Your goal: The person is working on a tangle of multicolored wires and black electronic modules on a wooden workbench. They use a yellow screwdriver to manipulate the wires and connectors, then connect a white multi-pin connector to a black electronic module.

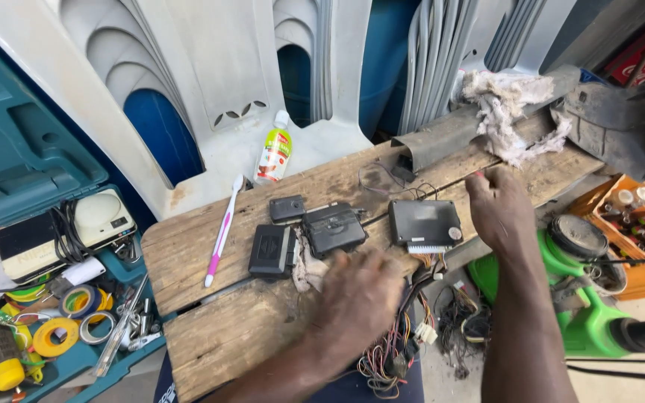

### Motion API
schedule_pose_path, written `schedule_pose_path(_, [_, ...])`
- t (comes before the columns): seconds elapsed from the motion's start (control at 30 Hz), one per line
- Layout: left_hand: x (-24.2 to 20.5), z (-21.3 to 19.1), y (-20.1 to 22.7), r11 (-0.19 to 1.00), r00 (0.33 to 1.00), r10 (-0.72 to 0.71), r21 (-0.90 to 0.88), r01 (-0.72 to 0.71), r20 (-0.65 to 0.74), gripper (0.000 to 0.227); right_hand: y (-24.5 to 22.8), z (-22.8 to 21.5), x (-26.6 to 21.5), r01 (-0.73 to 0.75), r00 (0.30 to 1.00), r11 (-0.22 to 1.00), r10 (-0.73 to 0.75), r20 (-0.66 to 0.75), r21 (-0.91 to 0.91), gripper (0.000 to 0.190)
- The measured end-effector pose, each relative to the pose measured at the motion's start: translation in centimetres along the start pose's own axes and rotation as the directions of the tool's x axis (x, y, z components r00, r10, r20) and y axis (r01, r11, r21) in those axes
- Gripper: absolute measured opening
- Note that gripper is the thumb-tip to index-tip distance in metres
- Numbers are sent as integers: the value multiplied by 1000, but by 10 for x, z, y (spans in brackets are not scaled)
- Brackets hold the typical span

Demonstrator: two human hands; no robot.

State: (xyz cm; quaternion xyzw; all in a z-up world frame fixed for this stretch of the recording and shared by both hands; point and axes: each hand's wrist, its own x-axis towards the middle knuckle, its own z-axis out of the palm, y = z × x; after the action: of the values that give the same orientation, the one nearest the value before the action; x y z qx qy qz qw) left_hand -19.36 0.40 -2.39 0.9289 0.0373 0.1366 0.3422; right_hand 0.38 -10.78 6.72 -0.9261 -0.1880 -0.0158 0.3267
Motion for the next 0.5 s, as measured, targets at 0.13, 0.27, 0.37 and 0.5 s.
schedule_pose_path(0.13, [0,-61,-28,884,990,44,466,23,-133,45,38,4,-18,-224,965,964,240,106,-145,58])
schedule_pose_path(0.27, [11,-74,-63,776,938,-343,579,250,53,99,100,52,-9,-221,962,960,243,124,-172,91])
schedule_pose_path(0.37, [7,-77,-59,843,964,-258,501,195,58,83,47,22,-50,-329,937,941,336,96,-75,82])
schedule_pose_path(0.5, [15,-78,-74,858,976,-214,472,203,-31,67,68,33,-63,-441,892,818,446,78,370,53])
